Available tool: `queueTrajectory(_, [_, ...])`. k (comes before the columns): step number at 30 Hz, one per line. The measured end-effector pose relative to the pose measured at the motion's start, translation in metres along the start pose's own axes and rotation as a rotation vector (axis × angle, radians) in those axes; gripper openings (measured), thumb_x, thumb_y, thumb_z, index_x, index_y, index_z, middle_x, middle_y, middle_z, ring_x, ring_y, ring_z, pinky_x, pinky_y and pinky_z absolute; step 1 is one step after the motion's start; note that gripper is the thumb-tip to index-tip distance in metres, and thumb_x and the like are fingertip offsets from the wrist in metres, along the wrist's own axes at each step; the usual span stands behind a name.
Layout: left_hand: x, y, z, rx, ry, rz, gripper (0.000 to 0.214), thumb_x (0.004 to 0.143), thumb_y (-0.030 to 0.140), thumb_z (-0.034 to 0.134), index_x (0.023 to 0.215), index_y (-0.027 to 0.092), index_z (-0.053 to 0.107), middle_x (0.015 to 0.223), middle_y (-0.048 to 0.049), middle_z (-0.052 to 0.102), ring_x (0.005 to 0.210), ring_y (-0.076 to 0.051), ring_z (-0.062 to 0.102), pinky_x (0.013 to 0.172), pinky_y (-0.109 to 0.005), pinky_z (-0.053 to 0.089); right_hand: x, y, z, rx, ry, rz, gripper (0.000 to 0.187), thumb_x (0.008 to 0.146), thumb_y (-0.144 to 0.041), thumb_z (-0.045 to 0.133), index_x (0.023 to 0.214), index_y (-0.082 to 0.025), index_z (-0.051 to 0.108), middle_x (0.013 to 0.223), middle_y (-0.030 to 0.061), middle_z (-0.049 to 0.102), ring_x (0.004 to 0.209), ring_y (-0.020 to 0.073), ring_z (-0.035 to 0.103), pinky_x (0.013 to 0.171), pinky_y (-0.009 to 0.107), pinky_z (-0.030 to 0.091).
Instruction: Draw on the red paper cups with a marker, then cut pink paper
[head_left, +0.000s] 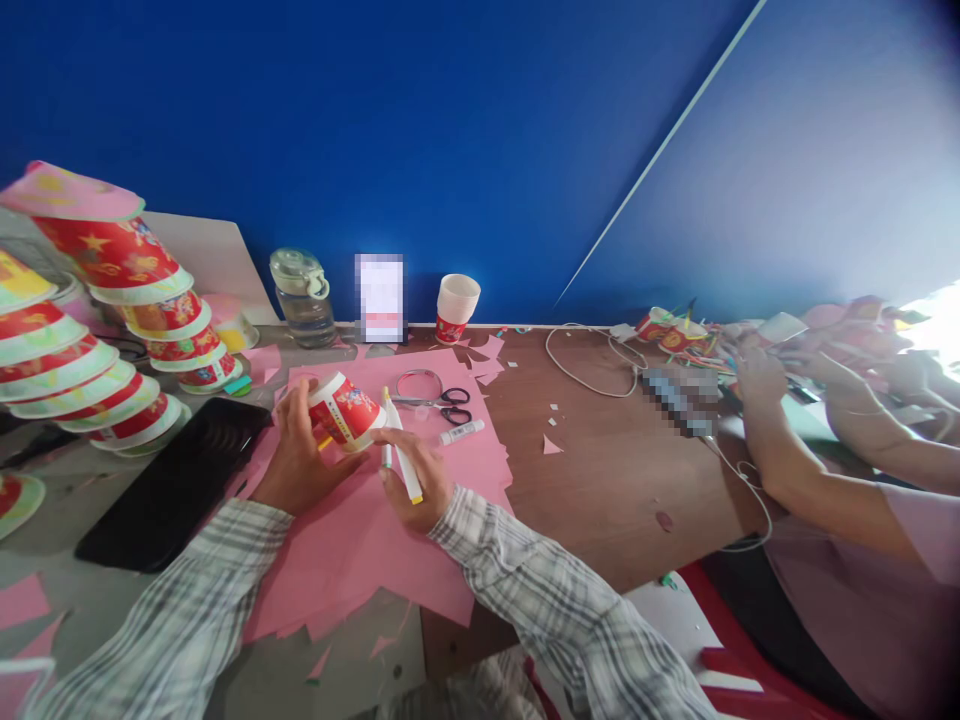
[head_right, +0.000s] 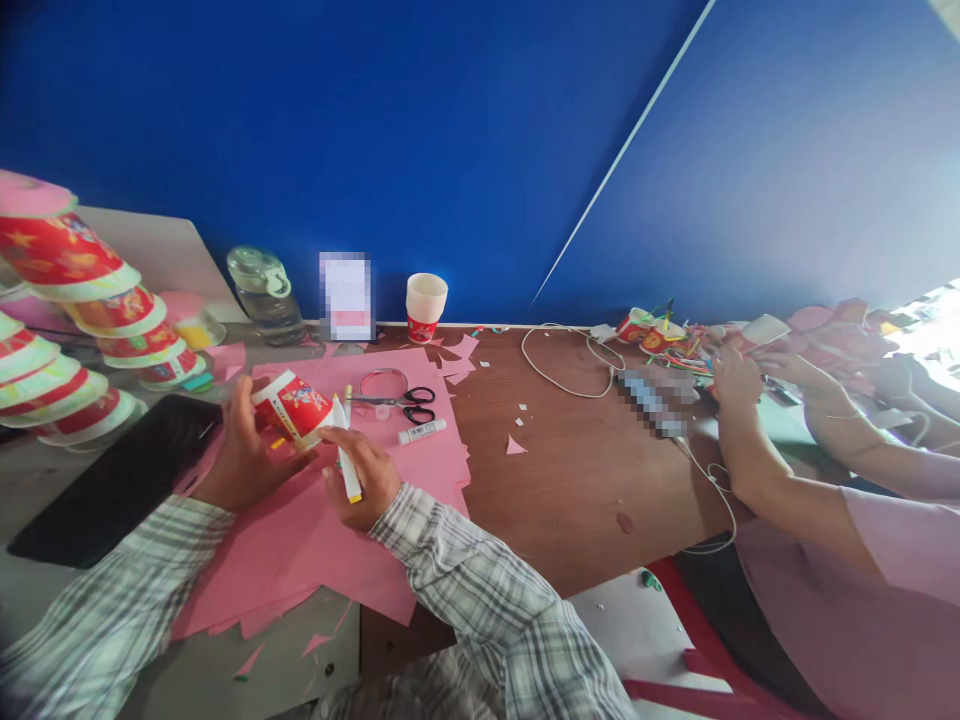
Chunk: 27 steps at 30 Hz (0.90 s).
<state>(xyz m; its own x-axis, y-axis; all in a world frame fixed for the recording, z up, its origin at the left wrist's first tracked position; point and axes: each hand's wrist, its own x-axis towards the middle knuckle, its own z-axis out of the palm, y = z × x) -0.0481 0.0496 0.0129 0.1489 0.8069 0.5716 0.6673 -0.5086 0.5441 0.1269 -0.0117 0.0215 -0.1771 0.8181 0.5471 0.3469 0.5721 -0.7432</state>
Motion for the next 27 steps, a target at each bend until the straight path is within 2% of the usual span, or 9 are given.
queueTrajectory(4, [-0.002,-0.005,0.004,0.015,-0.018,0.048,0.119,0.047,0.061,0.065,0.135,0.009,0.005,0.136,-0.0242,0.020,0.128,-0.036,0.017,0.101,-0.057,0.027,0.001,0.000,0.000,-0.003,-0.017,-0.010,0.050,0.079,-0.010,0.049,0.126,-0.024,0.038,0.120,0.0088,0.060,0.115,0.0192,0.060,0.100,0.036,0.051])
queueTrajectory(9, [-0.003,-0.008,0.008,0.014,-0.004,0.077,0.102,0.058,0.055,0.061,0.133,0.008,0.011,0.131,-0.0251,0.029,0.124,-0.034,0.026,0.099,-0.057,0.031,0.001,-0.002,-0.001,-0.028,-0.094,-0.043,0.048,0.079,-0.012,0.048,0.125,-0.023,0.038,0.115,0.0093,0.062,0.109,0.0201,0.062,0.095,0.036,0.054])
queueTrajectory(14, [-0.003,-0.011,0.011,0.032,0.017,0.106,0.102,0.057,0.049,0.065,0.133,0.006,0.013,0.129,-0.0259,0.032,0.123,-0.034,0.031,0.098,-0.055,0.033,-0.002,0.003,0.001,-0.042,0.029,-0.021,0.050,0.080,-0.015,0.048,0.126,-0.025,0.033,0.104,0.0063,0.067,0.098,0.0187,0.067,0.091,0.036,0.055])
queueTrajectory(17, [-0.004,-0.012,0.012,0.001,0.000,0.079,0.099,0.056,0.044,0.065,0.133,0.008,0.014,0.129,-0.0242,0.034,0.121,-0.034,0.034,0.095,-0.053,0.038,-0.004,0.008,0.001,-0.027,0.099,0.024,0.042,0.084,-0.019,0.046,0.124,-0.026,0.036,0.095,0.0041,0.068,0.089,0.0178,0.068,0.086,0.036,0.056])
queueTrajectory(20, [-0.004,-0.012,0.013,-0.026,-0.029,0.072,0.099,0.056,0.042,0.065,0.134,0.010,0.013,0.129,-0.0226,0.034,0.120,-0.032,0.036,0.092,-0.051,0.042,-0.003,0.010,0.000,0.037,0.103,0.023,0.033,0.088,-0.027,0.041,0.121,-0.026,0.040,0.091,0.0036,0.068,0.083,0.0168,0.068,0.083,0.036,0.056])
queueTrajectory(23, [-0.005,-0.011,0.012,-0.034,-0.038,0.073,0.105,0.053,0.047,0.067,0.135,0.011,0.012,0.130,-0.0218,0.034,0.120,-0.032,0.036,0.090,-0.049,0.045,-0.001,0.009,-0.003,0.060,0.125,-0.046,0.031,0.089,-0.035,0.036,0.116,-0.024,0.047,0.092,0.0054,0.067,0.085,0.0177,0.066,0.086,0.038,0.054])
queueTrajectory(27, [-0.006,-0.010,0.012,-0.062,-0.067,0.051,0.107,0.051,0.048,0.069,0.135,0.013,0.012,0.132,-0.0211,0.033,0.121,-0.032,0.035,0.088,-0.048,0.047,0.003,0.005,-0.005,0.063,0.137,-0.049,0.028,0.088,-0.034,0.041,0.110,-0.021,0.052,0.092,0.0068,0.067,0.088,0.0183,0.064,0.091,0.040,0.051])
